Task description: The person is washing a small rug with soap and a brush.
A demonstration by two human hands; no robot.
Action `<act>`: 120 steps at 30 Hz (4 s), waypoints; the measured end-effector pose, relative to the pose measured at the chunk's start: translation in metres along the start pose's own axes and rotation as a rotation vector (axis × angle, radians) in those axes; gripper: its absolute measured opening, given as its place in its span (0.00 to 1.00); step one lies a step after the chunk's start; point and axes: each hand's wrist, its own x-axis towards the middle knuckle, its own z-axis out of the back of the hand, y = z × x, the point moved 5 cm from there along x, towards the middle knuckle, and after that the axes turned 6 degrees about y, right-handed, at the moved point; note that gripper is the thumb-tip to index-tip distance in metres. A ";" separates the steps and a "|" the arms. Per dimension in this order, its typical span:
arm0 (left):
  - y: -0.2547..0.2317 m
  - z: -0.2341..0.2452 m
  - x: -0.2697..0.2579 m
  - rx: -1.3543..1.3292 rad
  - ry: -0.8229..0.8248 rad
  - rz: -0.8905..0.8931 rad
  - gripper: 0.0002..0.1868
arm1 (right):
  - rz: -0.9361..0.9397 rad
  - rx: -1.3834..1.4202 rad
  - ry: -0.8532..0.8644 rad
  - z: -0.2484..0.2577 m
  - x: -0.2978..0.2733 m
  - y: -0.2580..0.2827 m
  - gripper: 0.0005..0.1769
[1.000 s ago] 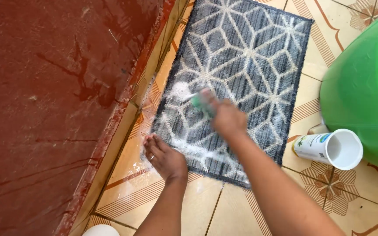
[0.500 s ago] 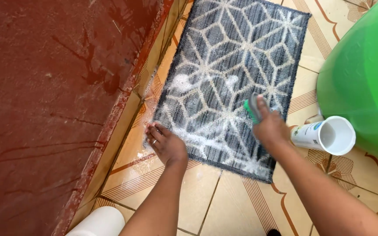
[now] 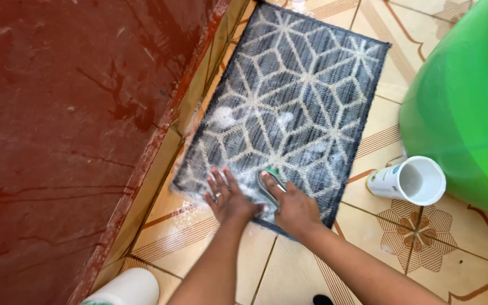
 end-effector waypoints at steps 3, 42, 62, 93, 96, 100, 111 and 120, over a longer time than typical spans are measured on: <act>0.011 0.014 0.005 0.048 -0.010 0.018 0.80 | 0.094 -0.013 -0.004 -0.006 0.008 0.001 0.53; -0.046 -0.055 -0.021 -0.055 -0.006 0.007 0.78 | -0.182 -0.206 0.001 -0.076 -0.020 -0.163 0.42; -0.045 -0.098 -0.034 0.106 -0.035 -0.232 0.78 | -0.140 -0.191 -0.035 -0.087 -0.102 -0.111 0.48; -0.022 -0.046 0.045 0.115 -0.149 -0.302 0.72 | -0.460 0.091 -0.257 -0.025 0.109 -0.124 0.37; -0.006 -0.021 0.054 0.147 -0.305 -0.321 0.63 | -0.037 -0.302 -0.284 0.001 0.043 0.003 0.56; 0.004 -0.002 0.026 0.047 -0.224 -0.182 0.78 | 0.060 -0.177 -0.184 0.016 0.062 0.000 0.50; 0.014 0.002 0.038 -0.019 -0.082 -0.067 0.88 | 0.066 -0.261 -0.335 0.032 0.106 0.038 0.52; 0.029 -0.022 0.074 0.079 -1.135 -0.289 0.93 | 0.178 -0.193 -0.042 0.019 0.069 0.097 0.47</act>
